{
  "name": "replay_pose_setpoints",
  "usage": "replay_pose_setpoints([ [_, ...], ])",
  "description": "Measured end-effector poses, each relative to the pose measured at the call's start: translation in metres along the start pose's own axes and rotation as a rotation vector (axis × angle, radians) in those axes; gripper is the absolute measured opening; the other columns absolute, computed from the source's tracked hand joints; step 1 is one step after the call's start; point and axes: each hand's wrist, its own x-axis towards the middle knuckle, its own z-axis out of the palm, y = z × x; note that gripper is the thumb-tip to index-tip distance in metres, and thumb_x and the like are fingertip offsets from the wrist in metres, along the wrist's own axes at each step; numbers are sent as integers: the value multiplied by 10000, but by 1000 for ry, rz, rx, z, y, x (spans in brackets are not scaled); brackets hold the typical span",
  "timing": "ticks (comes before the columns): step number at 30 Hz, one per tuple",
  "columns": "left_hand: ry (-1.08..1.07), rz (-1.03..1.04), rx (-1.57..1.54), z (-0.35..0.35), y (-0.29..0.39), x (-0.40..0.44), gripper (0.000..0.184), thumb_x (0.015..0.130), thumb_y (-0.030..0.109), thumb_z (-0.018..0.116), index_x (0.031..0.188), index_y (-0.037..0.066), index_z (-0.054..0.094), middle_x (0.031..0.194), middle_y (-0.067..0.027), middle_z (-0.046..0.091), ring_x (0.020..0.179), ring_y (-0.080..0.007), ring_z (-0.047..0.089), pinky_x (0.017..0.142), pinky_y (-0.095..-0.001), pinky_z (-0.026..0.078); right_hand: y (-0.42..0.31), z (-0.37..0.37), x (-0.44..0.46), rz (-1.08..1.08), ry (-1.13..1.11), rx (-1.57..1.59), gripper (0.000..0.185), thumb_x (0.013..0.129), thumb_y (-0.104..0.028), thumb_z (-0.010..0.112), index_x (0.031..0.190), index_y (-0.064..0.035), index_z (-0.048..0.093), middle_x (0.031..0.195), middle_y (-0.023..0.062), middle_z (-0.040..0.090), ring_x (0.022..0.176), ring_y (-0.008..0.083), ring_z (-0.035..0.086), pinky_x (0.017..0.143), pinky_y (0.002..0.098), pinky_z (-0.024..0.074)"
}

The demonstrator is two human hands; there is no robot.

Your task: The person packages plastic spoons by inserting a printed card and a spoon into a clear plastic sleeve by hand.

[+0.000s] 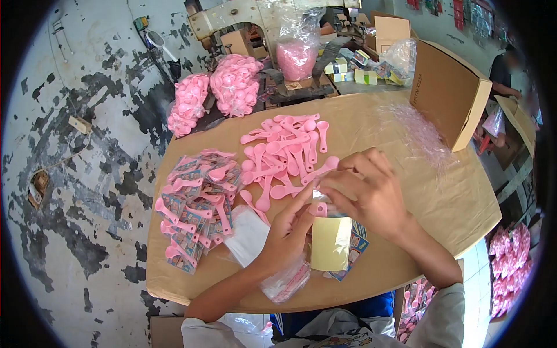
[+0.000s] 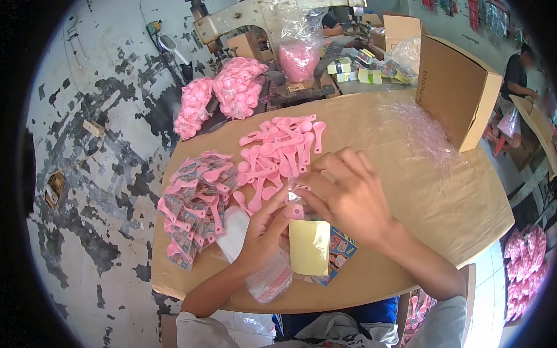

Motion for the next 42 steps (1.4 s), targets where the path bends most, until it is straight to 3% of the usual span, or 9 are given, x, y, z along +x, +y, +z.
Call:
replay_pose_setpoints([
  [13, -119, -12, 200, -4, -7, 1, 487, 1026, 159, 425, 1481, 59, 282, 1109, -6, 582, 832, -10, 474, 727, -167, 419, 6, 11, -4, -43, 11, -160, 135, 651, -127, 729, 763, -105, 658, 737, -6, 628, 758, 167, 580, 722, 329, 426],
  [18, -75, -91, -3, -3, 0, 6, 413, 1028, 215, 410, 1414, 71, 390, 1149, -71, 621, 876, -87, 616, 738, -238, 520, 32, -18, 8, 508, -28, 565, 101, 756, -161, 669, 733, -88, 603, 671, -35, 552, 688, 108, 532, 654, 287, 410],
  [22, -62, -163, -206, -10, -2, 12, 351, 1022, 233, 413, 1325, 63, 463, 1183, -112, 626, 922, -147, 666, 754, -280, 566, 128, -59, -12, 440, -119, 1486, 204, 855, -213, 596, 757, -36, 582, 697, -19, 567, 684, 79, 493, 622, 274, 411],
  [25, -51, -177, -189, -12, -3, 14, 347, 1015, 232, 437, 1307, 49, 480, 1169, -100, 631, 907, -142, 666, 763, -284, 569, 200, -51, -55, 780, -377, 240, 200, 861, -203, 594, 822, -10, 627, 767, 11, 629, 683, 97, 513, 621, 281, 428],
  [26, -38, -165, -158, -13, -4, 14, 344, 1013, 232, 444, 1302, 51, 488, 1154, -96, 635, 900, -140, 667, 757, -283, 570, 210, -48, -69, 528, -359, -295, 254, 893, -245, 595, 940, -10, 678, 847, 28, 673, 716, 109, 543, 657, 272, 448],
  [28, -12, -150, -97, -13, -7, 13, 336, 1009, 231, 460, 1292, 55, 504, 1124, -87, 643, 885, -136, 669, 746, -280, 571, 169, -45, -38, 736, -151, 235, 307, 910, -274, 606, 1067, -20, 677, 904, 26, 695, 766, 119, 576, 704, 265, 461],
  [30, 7, -153, -86, -13, -8, 13, 328, 1006, 228, 471, 1283, 58, 518, 1078, -69, 648, 868, -126, 668, 727, -270, 569, 117, -57, -7, 747, -221, 634, 357, 910, -290, 623, 1135, -13, 648, 929, 30, 703, 825, 133, 606, 756, 261, 469],
  [35, 11, -121, -5, -12, -6, 11, 319, 1002, 227, 484, 1260, 44, 530, 1018, -47, 648, 833, -109, 661, 685, -260, 564, 31, -48, 10, 514, -536, 572, 312, 919, -243, 619, 1119, -7, 657, 850, 58, 704, 722, 116, 612, 659, 241, 471],
  [42, -53, -135, -23, -7, -5, 8, 335, 1001, 233, 490, 1258, 17, 504, 1113, -105, 627, 817, -139, 656, 700, -274, 559, 54, -64, 4, 502, -736, 727, 165, 924, -138, 617, 944, 1, 704, 709, 73, 684, 668, 92, 641, 609, 235, 479],
])
